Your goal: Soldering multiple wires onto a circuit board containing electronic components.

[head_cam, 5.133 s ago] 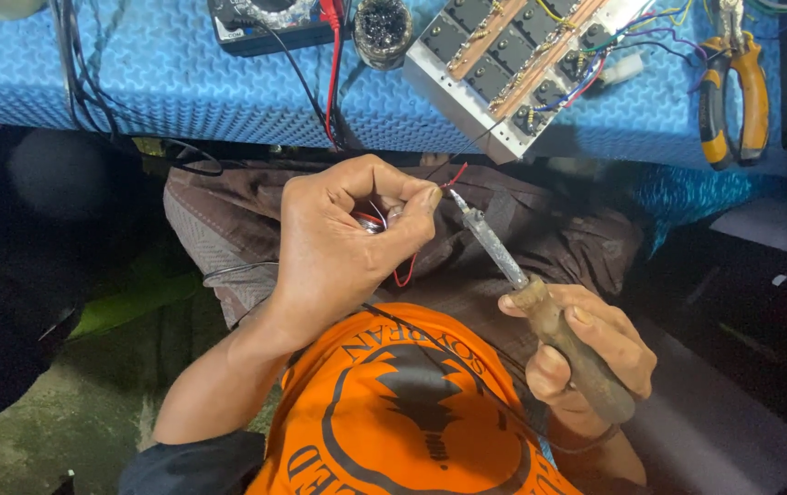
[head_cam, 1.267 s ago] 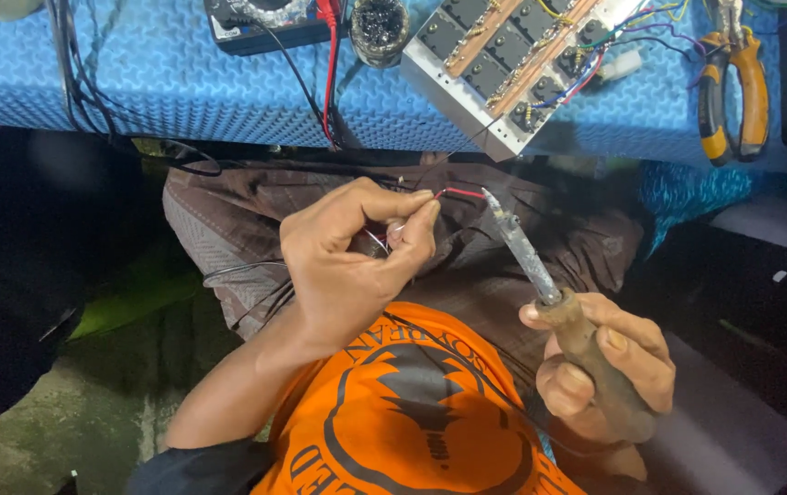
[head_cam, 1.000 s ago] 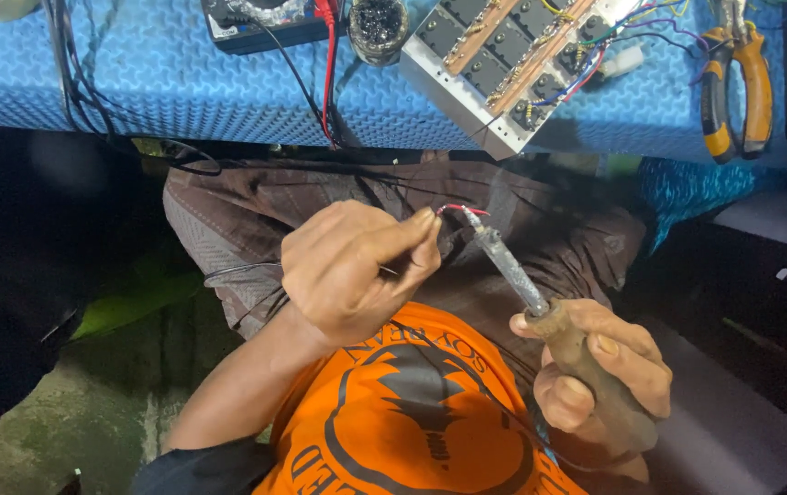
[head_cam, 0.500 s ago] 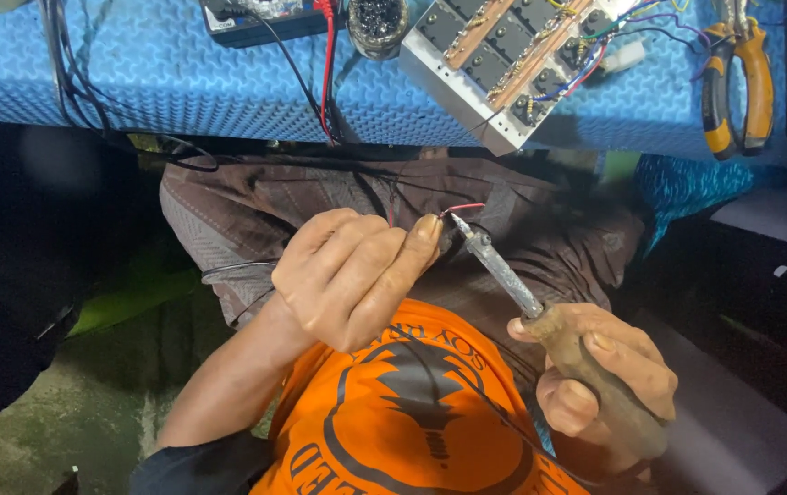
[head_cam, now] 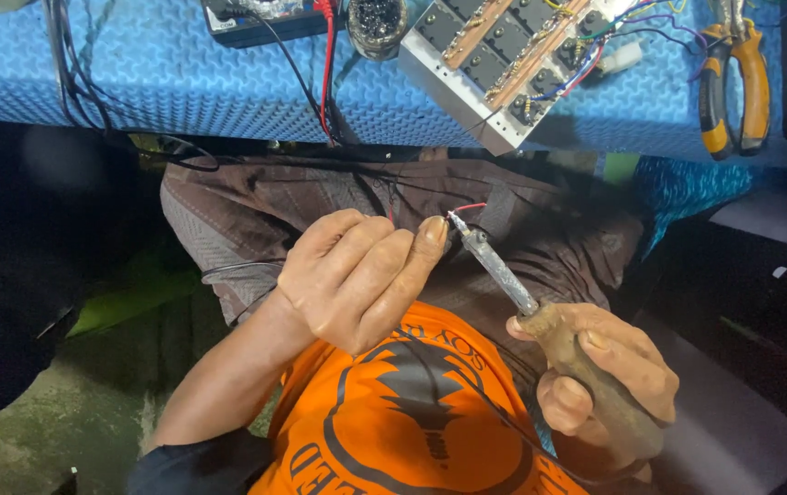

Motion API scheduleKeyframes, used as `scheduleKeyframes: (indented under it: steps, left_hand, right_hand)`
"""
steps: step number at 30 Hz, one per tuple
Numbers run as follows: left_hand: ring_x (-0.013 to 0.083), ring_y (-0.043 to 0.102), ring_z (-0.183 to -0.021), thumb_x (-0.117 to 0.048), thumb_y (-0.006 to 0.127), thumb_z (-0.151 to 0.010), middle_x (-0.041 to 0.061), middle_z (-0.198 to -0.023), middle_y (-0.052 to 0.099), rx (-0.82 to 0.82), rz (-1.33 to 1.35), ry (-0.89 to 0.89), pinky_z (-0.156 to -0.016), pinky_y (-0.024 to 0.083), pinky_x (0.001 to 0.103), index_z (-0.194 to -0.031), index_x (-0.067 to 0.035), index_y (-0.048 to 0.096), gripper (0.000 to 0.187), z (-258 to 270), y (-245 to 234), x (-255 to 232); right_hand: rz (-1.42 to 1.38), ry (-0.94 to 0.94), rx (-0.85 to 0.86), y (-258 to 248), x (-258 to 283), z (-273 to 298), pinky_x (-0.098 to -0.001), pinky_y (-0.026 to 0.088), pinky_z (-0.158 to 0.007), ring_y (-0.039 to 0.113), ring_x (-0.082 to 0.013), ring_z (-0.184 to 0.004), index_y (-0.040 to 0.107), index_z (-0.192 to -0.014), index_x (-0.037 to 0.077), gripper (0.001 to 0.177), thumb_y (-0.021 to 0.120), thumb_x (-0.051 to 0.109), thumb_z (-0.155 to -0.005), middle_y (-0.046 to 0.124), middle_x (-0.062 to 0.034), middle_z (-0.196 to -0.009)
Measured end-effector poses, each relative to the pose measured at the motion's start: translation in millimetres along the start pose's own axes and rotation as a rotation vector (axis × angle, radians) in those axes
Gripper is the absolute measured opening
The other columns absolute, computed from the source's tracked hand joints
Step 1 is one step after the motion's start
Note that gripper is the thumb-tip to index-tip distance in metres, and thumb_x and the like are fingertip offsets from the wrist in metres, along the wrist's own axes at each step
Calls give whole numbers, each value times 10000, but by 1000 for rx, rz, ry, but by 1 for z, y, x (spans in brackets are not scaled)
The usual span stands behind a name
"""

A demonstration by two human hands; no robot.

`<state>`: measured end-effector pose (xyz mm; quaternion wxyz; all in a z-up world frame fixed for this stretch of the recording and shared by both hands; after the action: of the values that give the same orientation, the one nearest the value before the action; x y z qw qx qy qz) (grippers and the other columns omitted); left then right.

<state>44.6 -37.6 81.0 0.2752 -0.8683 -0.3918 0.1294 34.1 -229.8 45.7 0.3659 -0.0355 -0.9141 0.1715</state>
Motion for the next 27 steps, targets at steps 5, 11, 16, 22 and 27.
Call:
scheduleKeyframes:
  steps: [5,11,16,22,27]
  left_hand:
    - [171,584,-651,18,825,-934,50,-773,598,-8,6,11,-590,480,306,-922,-13,723,108,-1,-1,-1]
    - [177,600,-674,11,817,-944,52,-792,609,16,4,15,-608,494,311,-947,-10,730,90,1,-1,-3]
    - [180,604,-696,9,822,-947,58,-816,614,31,6,30,-617,496,311,-968,-2,735,90,3,0,-4]
    - [171,592,-674,2,822,-941,46,-789,609,0,4,22,-610,492,303,-935,-17,721,103,1,-3,-4]
    - [174,595,-667,-5,828,-935,46,-774,617,-12,8,4,-614,511,315,-943,-17,715,114,3,-4,-5]
  right_hand:
    - [45,60,-49,-3,2,1,-378,693,-653,772,-309,-716,450,-1228,57,264,529,262,-1082,665,-261,-837]
    - [49,61,-29,-4,3,6,-363,711,-675,787,-302,-750,469,-1254,42,271,540,238,-1081,671,-191,-901]
    - [110,80,-60,-7,1,8,-356,708,-647,790,-345,-773,480,-1200,15,286,553,258,-1070,615,-178,-963]
    - [-99,-252,-242,-29,-12,23,-322,600,-509,702,-233,-589,456,-1208,18,364,532,344,-1068,582,-130,-861]
    - [-67,-346,-311,-30,-9,19,-334,568,-460,563,-260,-598,391,-1242,-26,324,421,256,-1084,436,-192,-1068]
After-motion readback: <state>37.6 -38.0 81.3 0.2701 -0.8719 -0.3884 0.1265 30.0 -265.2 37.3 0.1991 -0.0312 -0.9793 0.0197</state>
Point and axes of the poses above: each hand's wrist, its own z-axis away from the middle knuckle, its own y-axis out of the palm, x = y × z, the point moved 10 cm from there along -z, towards the middle knuckle
